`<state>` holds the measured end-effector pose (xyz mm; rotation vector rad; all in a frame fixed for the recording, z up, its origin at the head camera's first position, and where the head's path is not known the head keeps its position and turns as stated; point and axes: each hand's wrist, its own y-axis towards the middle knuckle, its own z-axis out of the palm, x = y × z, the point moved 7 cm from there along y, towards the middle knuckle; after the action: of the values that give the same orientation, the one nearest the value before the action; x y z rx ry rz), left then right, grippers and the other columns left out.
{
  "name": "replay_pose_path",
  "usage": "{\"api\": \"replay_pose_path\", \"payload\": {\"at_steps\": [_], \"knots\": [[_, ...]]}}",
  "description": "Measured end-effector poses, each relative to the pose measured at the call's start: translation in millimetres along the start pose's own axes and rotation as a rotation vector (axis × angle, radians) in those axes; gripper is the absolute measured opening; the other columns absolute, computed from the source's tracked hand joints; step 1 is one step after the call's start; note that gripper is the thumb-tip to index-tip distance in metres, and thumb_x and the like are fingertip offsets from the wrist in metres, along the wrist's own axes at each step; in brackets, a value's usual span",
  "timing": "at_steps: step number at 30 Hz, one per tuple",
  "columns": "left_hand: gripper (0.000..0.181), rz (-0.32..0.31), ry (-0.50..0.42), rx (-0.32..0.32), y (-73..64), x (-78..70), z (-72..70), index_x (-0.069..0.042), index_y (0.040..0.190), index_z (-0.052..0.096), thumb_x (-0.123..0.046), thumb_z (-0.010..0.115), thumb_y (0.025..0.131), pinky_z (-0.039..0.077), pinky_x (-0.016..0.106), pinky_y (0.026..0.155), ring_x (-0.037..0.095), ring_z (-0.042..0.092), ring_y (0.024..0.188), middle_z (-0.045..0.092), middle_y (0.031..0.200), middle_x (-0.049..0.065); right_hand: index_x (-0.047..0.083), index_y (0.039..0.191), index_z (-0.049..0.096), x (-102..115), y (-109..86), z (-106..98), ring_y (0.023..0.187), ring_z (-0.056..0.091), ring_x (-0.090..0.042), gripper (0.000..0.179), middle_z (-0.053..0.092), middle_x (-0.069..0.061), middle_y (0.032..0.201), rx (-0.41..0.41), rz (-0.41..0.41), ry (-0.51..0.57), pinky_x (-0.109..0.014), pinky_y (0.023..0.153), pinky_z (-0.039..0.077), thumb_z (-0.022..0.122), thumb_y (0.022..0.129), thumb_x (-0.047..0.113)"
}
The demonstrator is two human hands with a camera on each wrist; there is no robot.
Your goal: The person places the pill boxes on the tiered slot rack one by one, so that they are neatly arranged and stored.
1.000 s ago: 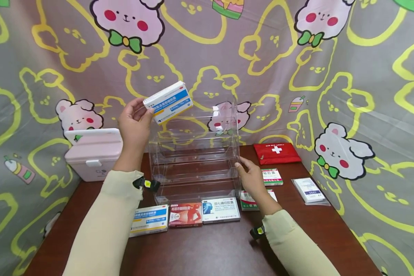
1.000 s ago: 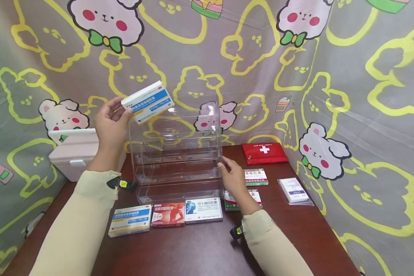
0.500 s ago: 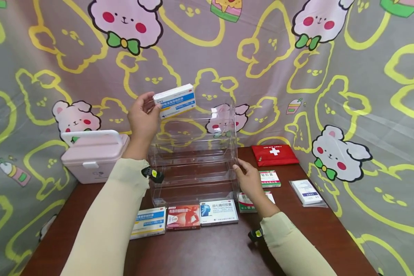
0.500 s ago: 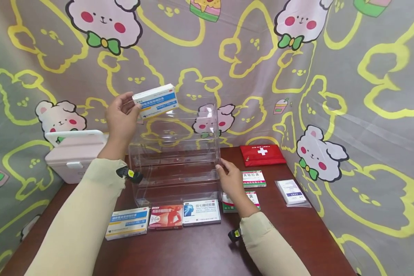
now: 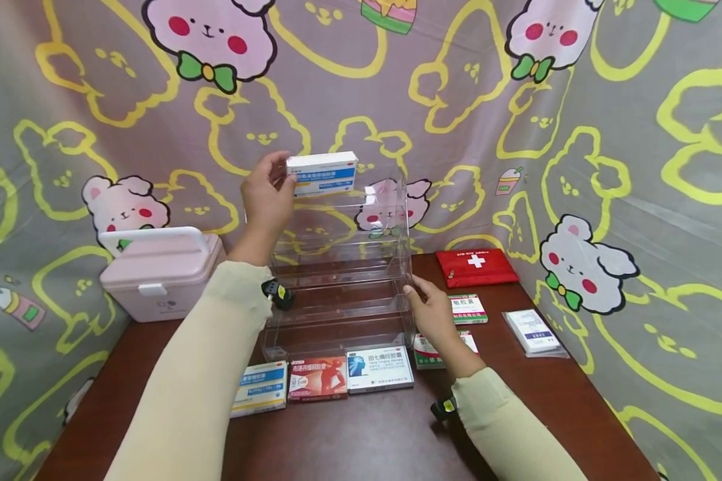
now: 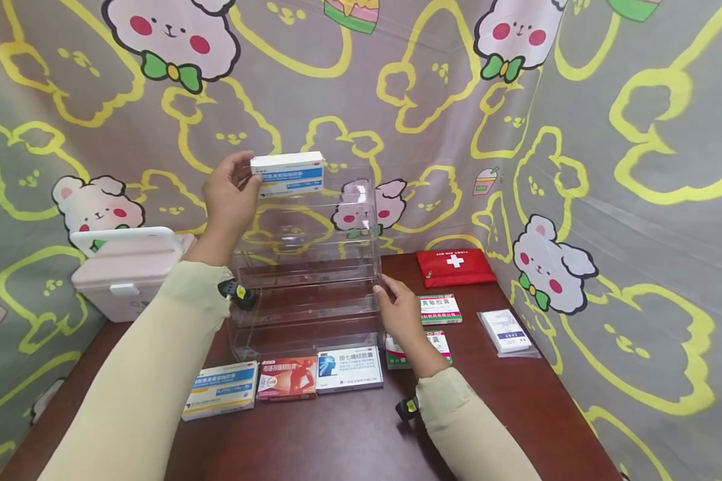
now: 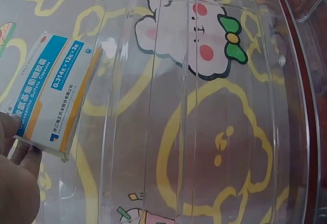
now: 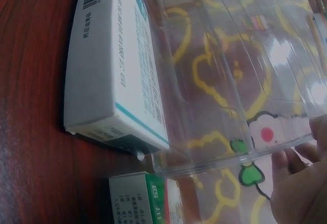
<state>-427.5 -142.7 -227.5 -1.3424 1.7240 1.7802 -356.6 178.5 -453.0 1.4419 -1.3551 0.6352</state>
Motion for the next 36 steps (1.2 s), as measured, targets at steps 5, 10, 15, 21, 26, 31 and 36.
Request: {"api": "replay_pose_path", "payload": {"at_steps": [5, 10, 15, 21, 26, 31, 36], "knots": [[0.038, -0.024, 0.006, 0.018, -2.1, 6.5, 11.9, -0.001, 0.141, 0.068, 0.005, 0.066, 0.104, 0.058, 0.033, 0.111, 0.026, 0.071, 0.128, 0.075, 0.135, 0.020, 0.004, 0.146, 0.069, -1.9, -3.7, 1.8, 0.131, 0.069, -0.031, 0.042, 0.071, -0.017, 0.145, 0.004, 0.016, -0.009, -0.052, 0.108, 0.058, 0.071, 0.107, 0.020], [0.038, -0.030, -0.001, 0.051, -5.0, 8.2, 22.4, 0.000, 0.143, 0.066, 0.005, 0.064, 0.105, 0.057, 0.036, 0.113, 0.027, 0.070, 0.133, 0.073, 0.141, 0.019, 0.004, 0.146, 0.070, -2.7, -6.9, 4.4, 0.128, 0.069, -0.031, 0.041, 0.072, -0.018, 0.143, 0.012, 0.008, -0.011, -0.051, 0.105, 0.059, 0.071, 0.107, 0.020], [0.038, -0.043, -0.006, 0.094, -4.6, 10.0, 32.8, 0.001, 0.144, 0.065, 0.003, 0.062, 0.107, 0.057, 0.037, 0.114, 0.027, 0.068, 0.136, 0.071, 0.145, 0.018, 0.003, 0.146, 0.070, -1.8, -5.5, 3.3, 0.126, 0.070, -0.031, 0.042, 0.072, -0.018, 0.142, 0.010, -0.006, -0.020, -0.051, 0.103, 0.060, 0.071, 0.108, 0.020], [0.034, -0.049, -0.019, 0.104, -3.2, 13.4, 39.3, 0.001, 0.142, 0.067, -0.003, 0.061, 0.109, 0.057, 0.038, 0.112, 0.029, 0.069, 0.133, 0.072, 0.141, 0.019, 0.004, 0.145, 0.070, -1.3, -4.8, 2.5, 0.127, 0.070, -0.032, 0.042, 0.073, -0.018, 0.142, 0.008, -0.007, -0.021, -0.052, 0.103, 0.060, 0.071, 0.108, 0.021], [0.035, -0.085, -0.049, 0.120, -1.3, 16.2, 46.1, -0.001, 0.144, 0.067, -0.005, 0.062, 0.109, 0.054, 0.034, 0.116, 0.028, 0.067, 0.136, 0.071, 0.143, 0.018, 0.004, 0.146, 0.070, -0.8, -3.2, 0.8, 0.132, 0.069, -0.034, 0.042, 0.072, -0.019, 0.144, 0.006, -0.006, -0.031, -0.054, 0.109, 0.058, 0.071, 0.107, 0.021], [0.036, -0.128, -0.073, 0.129, 1.3, 16.8, 55.8, -0.001, 0.145, 0.066, -0.005, 0.062, 0.109, 0.053, 0.030, 0.117, 0.027, 0.066, 0.137, 0.070, 0.145, 0.018, 0.005, 0.146, 0.070, 1.1, -0.6, -1.2, 0.131, 0.069, -0.033, 0.042, 0.072, -0.018, 0.143, -0.003, -0.007, -0.015, -0.054, 0.110, 0.058, 0.072, 0.107, 0.021], [0.035, -0.135, -0.070, 0.131, 3.8, 12.4, 63.4, 0.001, 0.143, 0.067, -0.002, 0.061, 0.109, 0.054, 0.030, 0.115, 0.028, 0.067, 0.135, 0.071, 0.144, 0.019, 0.005, 0.146, 0.070, 1.5, 1.5, -0.9, 0.130, 0.069, -0.032, 0.042, 0.072, -0.017, 0.144, -0.005, 0.002, -0.008, -0.052, 0.108, 0.058, 0.072, 0.107, 0.021]]}}
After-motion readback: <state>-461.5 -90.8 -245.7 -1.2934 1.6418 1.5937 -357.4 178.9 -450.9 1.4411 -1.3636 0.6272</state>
